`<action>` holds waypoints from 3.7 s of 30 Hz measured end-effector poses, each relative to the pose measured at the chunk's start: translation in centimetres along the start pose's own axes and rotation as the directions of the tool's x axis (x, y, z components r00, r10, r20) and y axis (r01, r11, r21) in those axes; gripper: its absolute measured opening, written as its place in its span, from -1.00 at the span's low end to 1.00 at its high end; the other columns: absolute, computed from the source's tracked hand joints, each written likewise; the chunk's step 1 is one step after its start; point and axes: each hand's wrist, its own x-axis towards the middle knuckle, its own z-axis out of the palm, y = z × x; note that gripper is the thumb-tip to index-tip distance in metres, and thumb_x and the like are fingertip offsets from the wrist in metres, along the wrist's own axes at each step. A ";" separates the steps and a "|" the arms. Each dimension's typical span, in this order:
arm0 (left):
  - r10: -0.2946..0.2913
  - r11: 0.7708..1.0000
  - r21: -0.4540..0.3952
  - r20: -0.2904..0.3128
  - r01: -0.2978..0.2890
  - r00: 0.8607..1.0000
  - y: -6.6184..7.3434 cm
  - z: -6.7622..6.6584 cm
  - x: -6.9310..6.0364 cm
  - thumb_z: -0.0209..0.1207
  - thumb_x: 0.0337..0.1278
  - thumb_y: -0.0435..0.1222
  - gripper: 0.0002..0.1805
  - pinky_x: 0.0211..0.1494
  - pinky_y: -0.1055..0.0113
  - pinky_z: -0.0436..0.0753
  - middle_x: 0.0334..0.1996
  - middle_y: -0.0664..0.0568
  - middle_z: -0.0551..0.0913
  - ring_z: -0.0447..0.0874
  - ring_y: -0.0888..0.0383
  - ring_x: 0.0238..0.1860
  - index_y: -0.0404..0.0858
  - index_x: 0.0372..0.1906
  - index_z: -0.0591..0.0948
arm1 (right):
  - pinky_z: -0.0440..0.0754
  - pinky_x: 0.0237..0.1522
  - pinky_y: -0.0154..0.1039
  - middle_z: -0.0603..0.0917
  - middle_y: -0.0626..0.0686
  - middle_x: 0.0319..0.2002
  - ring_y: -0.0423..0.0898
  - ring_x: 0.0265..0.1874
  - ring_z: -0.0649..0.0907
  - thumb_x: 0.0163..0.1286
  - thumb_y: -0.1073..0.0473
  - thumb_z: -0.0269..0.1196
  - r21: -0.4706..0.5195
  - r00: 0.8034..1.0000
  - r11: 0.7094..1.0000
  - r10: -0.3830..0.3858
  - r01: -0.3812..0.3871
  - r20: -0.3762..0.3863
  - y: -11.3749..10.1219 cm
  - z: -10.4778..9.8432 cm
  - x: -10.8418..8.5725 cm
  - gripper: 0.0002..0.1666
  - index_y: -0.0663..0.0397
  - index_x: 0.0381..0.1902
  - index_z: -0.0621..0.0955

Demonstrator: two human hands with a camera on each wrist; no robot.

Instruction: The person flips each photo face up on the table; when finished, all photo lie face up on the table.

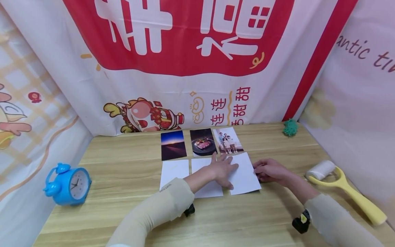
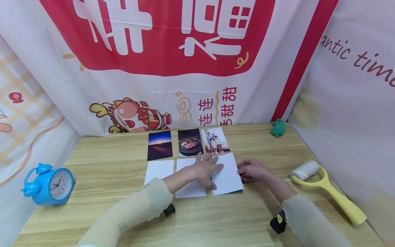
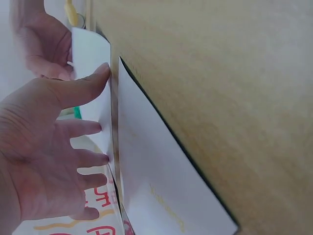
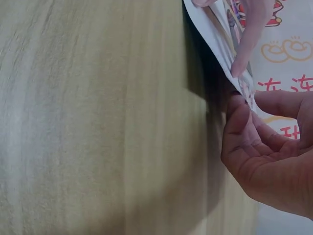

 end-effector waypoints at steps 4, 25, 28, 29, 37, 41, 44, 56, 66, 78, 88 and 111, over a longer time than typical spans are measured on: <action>0.010 0.998 -0.061 -0.026 -0.012 1.000 -0.1 -0.5 0.0 0.36 0.15 0.24 0.04 0.72 -0.28 0.01 0.70 -0.06 0.10 -0.02 -0.15 0.72 0.05 0.65 0.18 | 0.68 -0.32 -0.37 0.70 -0.10 -0.33 -0.27 -0.39 0.63 0.44 0.28 0.20 -0.044 0.998 0.997 -0.066 0.066 -0.008 -0.7 -0.3 -0.3 -0.42 0.52 0.31 0.40; -0.257 -0.279 -0.953 0.192 0.118 0.947 -0.3 -2.6 0.4 0.09 0.42 -0.01 -0.17 0.42 -0.61 0.30 0.60 -0.33 0.15 0.09 -0.31 0.63 -0.14 0.65 0.08 | 0.75 -0.19 -0.19 0.72 0.21 -0.06 -0.08 -0.25 0.70 0.46 0.20 0.22 -0.269 0.993 0.957 -0.119 0.111 -0.016 -6.8 2.3 -1.9 -0.49 0.34 0.28 0.54; -0.257 -0.352 -0.929 0.213 0.114 0.943 -0.5 -2.5 0.2 0.03 0.42 0.02 -0.23 0.44 -0.64 0.23 0.60 -0.38 0.11 0.01 -0.33 0.65 -0.20 0.59 0.17 | 0.79 -0.06 -0.11 0.61 0.29 0.23 0.00 -0.02 0.70 0.56 0.09 0.14 -0.196 0.996 0.977 -0.068 0.078 0.055 -6.8 2.7 -2.0 -0.37 0.27 0.47 0.40; -0.258 -0.370 -0.922 0.218 0.112 0.941 -0.6 -2.5 0.1 0.01 0.42 0.02 -0.23 0.45 -0.65 0.21 0.61 -0.38 0.10 -0.01 -0.33 0.65 -0.23 0.58 0.18 | 0.79 -0.01 -0.07 0.55 0.31 0.31 0.03 0.06 0.68 0.60 0.05 0.11 -0.165 0.995 0.984 -0.057 0.070 0.086 -6.7 2.8 -2.0 -0.33 0.26 0.52 0.33; -0.276 -0.388 -0.919 0.192 0.073 0.942 -0.9 -2.5 -0.1 -0.08 0.46 0.05 -0.24 0.40 -0.69 0.21 0.70 -0.24 -0.09 -0.14 -0.42 0.68 -0.19 0.62 0.16 | 0.76 0.06 -0.02 0.41 0.32 0.43 0.11 0.22 0.57 0.70 -0.13 -0.11 0.000 0.977 0.999 -0.037 0.038 0.212 -5.7 3.2 -1.3 -0.28 0.15 0.61 0.19; -0.283 -0.417 -0.906 0.198 0.065 0.939 -1.0 -2.4 -0.2 -0.09 0.45 0.05 -0.18 0.42 -0.66 0.22 0.70 -0.28 -0.14 -0.11 -0.40 0.68 -0.21 0.66 0.06 | 0.75 0.12 0.06 0.35 0.36 0.51 0.13 0.30 0.55 0.71 -0.12 -0.15 0.009 0.963 0.998 -0.056 0.055 0.264 -5.3 3.2 -1.1 -0.28 0.14 0.63 0.18; -0.287 -0.436 -0.898 0.198 0.056 0.937 -1.2 -2.4 -0.3 -0.10 0.46 0.05 -0.20 0.42 -0.65 0.24 0.69 -0.32 -0.14 -0.07 -0.39 0.67 -0.18 0.65 0.07 | 0.75 0.16 0.08 0.34 0.36 0.53 0.11 0.32 0.55 0.71 -0.14 -0.15 -0.005 0.952 0.998 -0.060 0.065 0.299 -5.2 3.3 -0.9 -0.27 0.12 0.64 0.20; -0.247 -0.417 -0.906 0.188 0.071 0.951 -1.3 -2.0 -0.3 -0.14 0.45 0.07 -0.24 0.47 -0.46 0.40 0.52 -0.50 0.25 0.37 -0.40 0.49 -0.32 0.55 0.23 | 0.75 0.23 0.09 0.25 0.43 0.55 0.24 0.39 0.50 0.70 -0.15 -0.07 -0.041 0.970 0.998 -0.033 0.044 0.240 -3.2 2.4 -0.3 -0.24 0.12 0.65 0.16; -0.355 -0.338 -0.941 0.107 -0.021 0.929 -1.0 -1.4 0.0 -0.01 0.36 -0.25 -0.40 0.33 -0.05 0.67 0.13 -0.29 0.58 0.65 -0.05 0.04 -0.35 0.44 0.29 | 0.78 -0.02 -0.13 0.57 0.11 0.01 -0.08 -0.02 0.58 0.67 0.05 -0.01 0.016 0.993 1.000 -0.006 0.005 0.116 -2.3 1.9 0.6 -0.30 0.27 0.60 0.17; -0.402 0.041 -0.999 0.012 0.032 0.915 -0.1 -0.4 0.1 0.15 0.11 -0.43 -0.25 0.39 -0.07 0.65 0.49 -0.36 0.38 0.50 -0.19 0.39 -0.51 0.47 0.32 | 0.63 0.10 0.24 0.66 0.41 0.09 0.31 0.03 0.64 0.25 0.02 0.50 -0.653 0.894 0.625 -0.400 0.428 0.202 -1.7 3.0 0.8 -0.20 0.24 0.37 0.54; -0.319 0.855 -0.483 -0.204 0.188 0.926 -1.3 2.0 2.4 0.23 -0.02 -0.15 -0.87 -0.39 0.22 0.60 -0.26 0.01 0.71 0.61 0.10 -0.29 -0.12 -0.45 0.64 | 0.50 0.34 0.35 0.43 0.30 0.51 0.36 0.37 0.43 0.21 -0.08 0.54 -0.799 0.916 0.485 -0.350 0.356 0.196 -1.2 3.3 0.7 -0.17 0.00 0.40 0.56; -0.153 0.981 0.102 -0.127 0.166 0.980 0.5 0.4 -1.4 0.33 -0.15 0.51 0.08 0.51 0.14 0.40 0.50 -0.07 0.37 0.27 0.04 0.49 0.00 0.46 0.46 | 0.47 0.34 0.44 0.43 0.39 0.47 0.48 0.38 0.41 0.19 0.00 0.55 -0.809 0.912 0.461 -0.354 0.364 0.208 -1.3 2.0 0.9 -0.19 0.07 0.37 0.56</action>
